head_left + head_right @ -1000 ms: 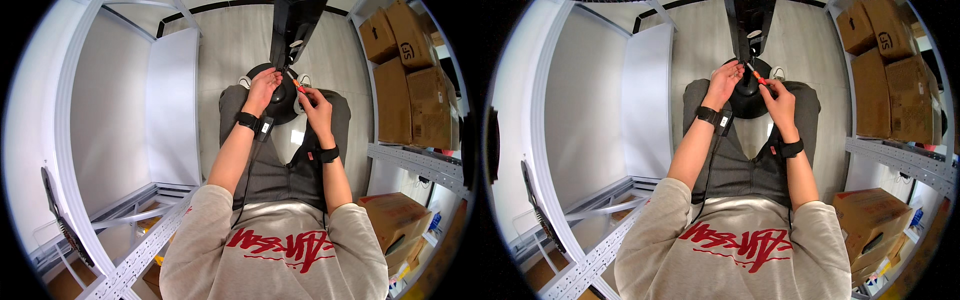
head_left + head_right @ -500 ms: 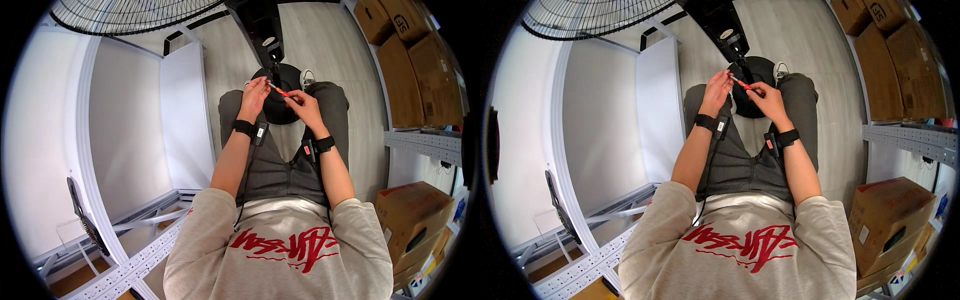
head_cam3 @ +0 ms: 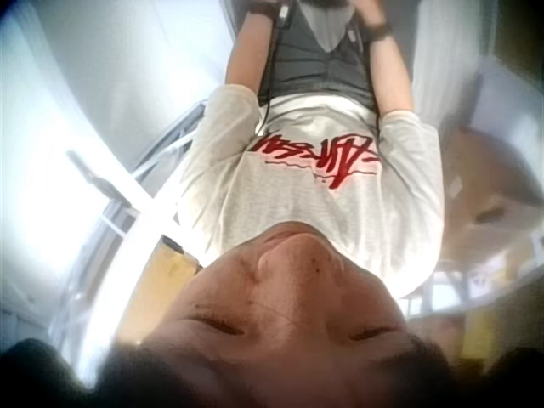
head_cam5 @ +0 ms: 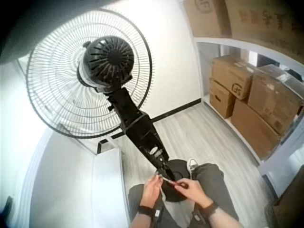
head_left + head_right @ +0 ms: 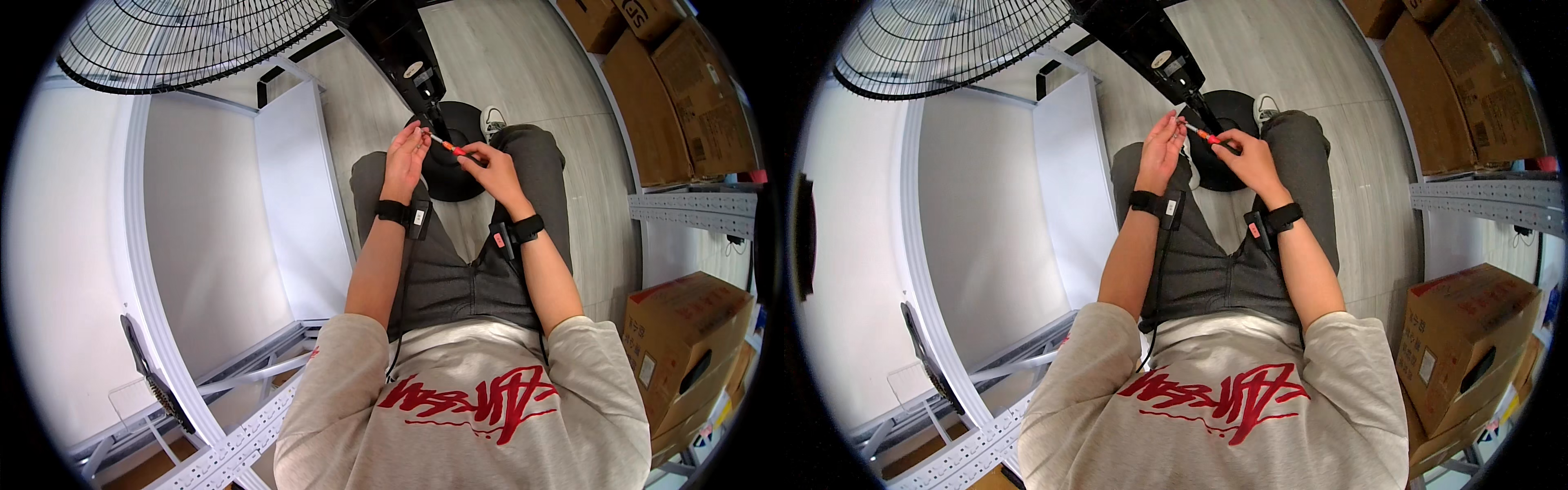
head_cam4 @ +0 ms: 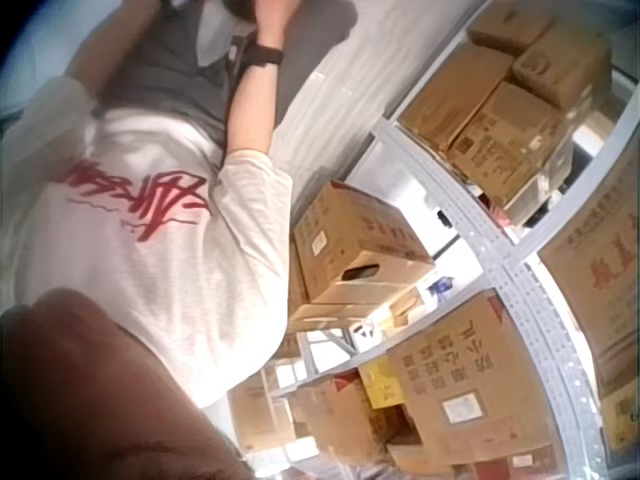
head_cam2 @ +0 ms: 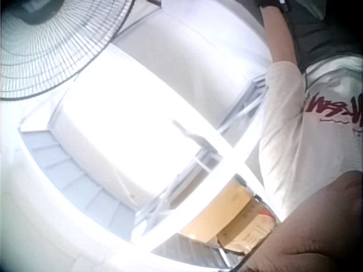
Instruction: The person sits on the floor and uses a screwdriver to tighten screws on the base and neck of a standing fan. They repeatedly adjust the fan's position to access different screw locations.
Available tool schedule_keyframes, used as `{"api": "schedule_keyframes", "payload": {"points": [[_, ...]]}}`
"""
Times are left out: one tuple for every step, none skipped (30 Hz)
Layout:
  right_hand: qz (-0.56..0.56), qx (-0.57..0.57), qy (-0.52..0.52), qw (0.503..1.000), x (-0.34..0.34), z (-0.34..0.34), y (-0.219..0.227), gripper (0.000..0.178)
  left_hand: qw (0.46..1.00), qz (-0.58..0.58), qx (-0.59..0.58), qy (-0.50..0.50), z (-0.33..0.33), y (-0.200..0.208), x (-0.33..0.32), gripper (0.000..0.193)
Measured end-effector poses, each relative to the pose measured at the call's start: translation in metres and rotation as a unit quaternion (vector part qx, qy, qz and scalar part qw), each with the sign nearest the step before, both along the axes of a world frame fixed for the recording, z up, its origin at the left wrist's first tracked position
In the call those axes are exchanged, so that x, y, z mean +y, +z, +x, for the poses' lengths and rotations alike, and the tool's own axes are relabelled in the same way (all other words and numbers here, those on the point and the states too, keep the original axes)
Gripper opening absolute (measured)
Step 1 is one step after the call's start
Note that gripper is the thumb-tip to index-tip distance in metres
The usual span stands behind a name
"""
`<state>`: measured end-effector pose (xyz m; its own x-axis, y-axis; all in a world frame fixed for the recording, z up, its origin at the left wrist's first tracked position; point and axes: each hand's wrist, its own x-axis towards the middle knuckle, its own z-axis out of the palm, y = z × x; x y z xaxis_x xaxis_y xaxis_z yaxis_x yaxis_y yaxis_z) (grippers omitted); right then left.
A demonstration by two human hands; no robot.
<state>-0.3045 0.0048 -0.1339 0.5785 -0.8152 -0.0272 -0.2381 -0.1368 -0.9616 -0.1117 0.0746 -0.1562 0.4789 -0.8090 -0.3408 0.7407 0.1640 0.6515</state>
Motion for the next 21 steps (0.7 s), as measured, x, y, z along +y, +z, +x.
{"api": "schedule_keyframes", "payload": {"points": [[0.000, 0.004, 0.001, 1.000, 0.000, 0.000, 0.000, 0.027, 1.000, 0.002, -0.005, -0.003, 0.001, -0.001, 0.000, 0.022], [-0.001, 0.007, 0.001, 1.000, 0.000, 0.001, 0.001, 0.027, 1.000, 0.005, -0.009, -0.007, 0.002, -0.002, 0.001, 0.022], [-0.009, 0.019, 0.000, 1.000, 0.001, 0.001, 0.006, 0.027, 1.000, 0.007, -0.014, -0.009, 0.004, -0.003, 0.001, 0.021], [-0.017, 0.029, 0.000, 0.999, 0.002, 0.001, 0.010, 0.027, 1.000, 0.008, -0.022, -0.012, 0.005, -0.004, 0.002, 0.021], [-0.025, 0.040, 0.000, 0.999, 0.003, 0.001, 0.015, 0.026, 0.999, 0.008, -0.031, -0.014, 0.006, -0.005, 0.003, 0.021], [-0.056, 0.042, -0.007, 0.998, 0.004, 0.000, 0.018, 0.026, 0.999, 0.007, -0.039, -0.018, 0.005, -0.004, 0.003, 0.022], [-0.086, 0.044, -0.013, 0.995, 0.004, -0.001, 0.019, 0.025, 0.998, 0.019, -0.059, -0.021, 0.004, -0.003, 0.002, 0.023], [-0.116, 0.045, -0.019, 0.992, 0.004, -0.002, 0.020, 0.025, 0.996, 0.030, -0.079, -0.023, 0.003, -0.001, 0.002, 0.024], [-0.116, 0.040, -0.023, 0.992, 0.004, -0.002, 0.018, 0.024, 0.994, 0.041, -0.099, -0.025, 0.002, 0.000, 0.000, 0.025], [-0.115, 0.035, -0.027, 0.992, 0.004, -0.002, 0.014, 0.024, 0.994, 0.034, -0.098, -0.026, 0.001, 0.002, -0.001, 0.025], [-0.114, 0.030, -0.031, 0.993, 0.003, -0.002, 0.012, 0.024, 0.995, 0.026, -0.097, -0.026, 0.000, 0.004, -0.002, 0.026], [-0.032, 0.033, -0.015, 0.999, 0.002, -0.001, 0.013, 0.025, 0.995, 0.020, -0.097, -0.025, 0.001, 0.004, -0.002, 0.026], [0.051, 0.035, 0.001, 0.998, 0.000, -0.001, 0.014, 0.026, 0.994, 0.018, -0.101, -0.028, 0.002, 0.004, -0.001, 0.027], [0.134, 0.037, 0.016, 0.990, -0.001, 0.000, 0.015, 0.027, 0.994, 0.017, -0.105, -0.030, 0.003, 0.004, -0.001, 0.027], [0.124, 0.036, 0.014, 0.992, 0.000, -0.001, 0.014, 0.027, 0.993, 0.014, -0.109, -0.033, 0.003, 0.004, -0.002, 0.027], [0.114, 0.035, 0.012, 0.993, 0.000, -0.001, 0.013, 0.026, 0.994, 0.013, -0.100, -0.036, 0.003, 0.004, -0.003, 0.026], [0.104, 0.034, 0.010, 0.994, 0.001, -0.001, 0.011, 0.026, 0.995, 0.011, -0.092, -0.039, 0.002, 0.004, -0.003, 0.026], [0.093, 0.019, 0.004, 0.995, 0.001, 0.000, 0.015, 0.025, 0.996, 0.009, -0.083, -0.042, 0.002, 0.006, -0.005, 0.026], [0.082, 0.004, -0.002, 0.997, 0.004, 0.000, 0.018, 0.025, 0.997, 0.008, -0.064, -0.041, 0.001, 0.007, -0.005, 0.025], [0.071, -0.011, -0.008, 0.997, 0.005, 0.001, 0.021, 0.025, 0.998, 0.007, -0.044, -0.040, 0.000, 0.009, -0.006, 0.025], [0.069, -0.024, -0.018, 0.997, 0.006, 0.001, 0.024, 0.024, 0.999, 0.007, -0.025, -0.039, -0.001, 0.011, -0.006, 0.025]]}}
